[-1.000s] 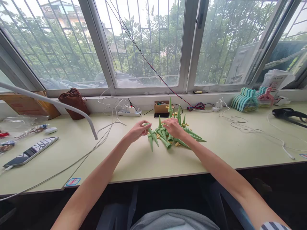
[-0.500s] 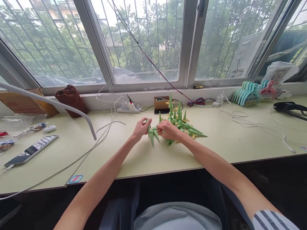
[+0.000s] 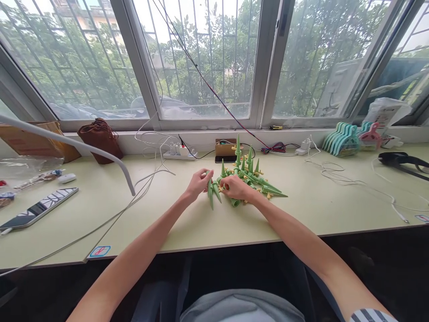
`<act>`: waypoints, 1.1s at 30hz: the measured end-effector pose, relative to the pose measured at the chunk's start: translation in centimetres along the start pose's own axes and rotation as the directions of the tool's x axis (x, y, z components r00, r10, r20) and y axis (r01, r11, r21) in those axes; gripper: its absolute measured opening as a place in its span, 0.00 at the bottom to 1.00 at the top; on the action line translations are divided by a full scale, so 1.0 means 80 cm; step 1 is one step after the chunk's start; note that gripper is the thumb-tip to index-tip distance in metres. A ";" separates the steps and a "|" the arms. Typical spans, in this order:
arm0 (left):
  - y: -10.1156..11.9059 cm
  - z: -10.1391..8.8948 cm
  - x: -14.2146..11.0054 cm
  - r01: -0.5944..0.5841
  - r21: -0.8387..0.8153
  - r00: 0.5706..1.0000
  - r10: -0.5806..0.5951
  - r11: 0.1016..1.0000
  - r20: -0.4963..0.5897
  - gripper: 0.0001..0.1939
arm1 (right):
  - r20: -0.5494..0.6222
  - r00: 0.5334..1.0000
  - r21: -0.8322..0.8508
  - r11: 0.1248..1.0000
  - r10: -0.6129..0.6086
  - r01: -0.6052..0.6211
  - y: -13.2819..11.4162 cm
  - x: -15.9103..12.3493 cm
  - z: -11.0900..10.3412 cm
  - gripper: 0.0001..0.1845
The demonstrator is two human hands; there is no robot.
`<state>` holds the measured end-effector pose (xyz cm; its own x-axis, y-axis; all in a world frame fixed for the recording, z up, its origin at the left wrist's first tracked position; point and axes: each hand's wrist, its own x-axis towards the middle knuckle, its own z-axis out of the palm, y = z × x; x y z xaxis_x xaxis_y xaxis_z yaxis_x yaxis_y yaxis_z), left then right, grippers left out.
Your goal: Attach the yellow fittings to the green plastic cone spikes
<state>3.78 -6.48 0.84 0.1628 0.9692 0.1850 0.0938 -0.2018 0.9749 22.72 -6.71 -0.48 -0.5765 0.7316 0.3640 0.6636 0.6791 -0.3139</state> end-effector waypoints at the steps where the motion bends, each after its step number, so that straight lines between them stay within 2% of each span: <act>1: 0.001 0.001 -0.001 -0.002 -0.002 1.000 0.002 1.000 0.005 0.26 | -0.002 1.000 -0.005 1.000 0.016 -0.016 0.000 0.000 0.001 0.06; 10: 0.002 0.006 -0.005 -0.005 -0.004 0.999 0.005 1.000 0.051 0.24 | 0.059 0.990 -0.053 0.990 0.131 -0.128 -0.002 0.005 0.006 0.04; 14: -0.003 0.006 -0.004 0.007 0.014 0.998 -0.008 1.000 0.064 0.23 | 0.092 0.986 -0.095 0.987 0.142 -0.133 -0.004 0.007 0.005 0.03; 22: -0.003 0.007 -0.005 0.011 0.037 0.998 -0.014 0.999 0.062 0.23 | 0.111 0.985 -0.141 0.984 0.129 -0.113 -0.003 0.009 0.010 0.06; 29: -0.002 0.009 -0.006 0.004 0.008 0.998 -0.005 1.000 0.055 0.22 | 0.085 0.988 -0.113 0.986 0.129 -0.119 -0.002 0.009 0.010 0.07; 33: -0.004 0.008 -0.004 -0.007 -0.016 1.000 0.008 1.000 0.030 0.23 | -0.001 0.991 -0.014 0.991 0.136 -0.136 0.001 0.006 0.006 0.07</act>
<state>4.34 -6.80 0.42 0.1928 0.9630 0.1886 0.0773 -0.2065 0.9754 22.23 -6.27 -0.77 -0.4806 0.8169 0.3189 0.7422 0.5726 -0.3484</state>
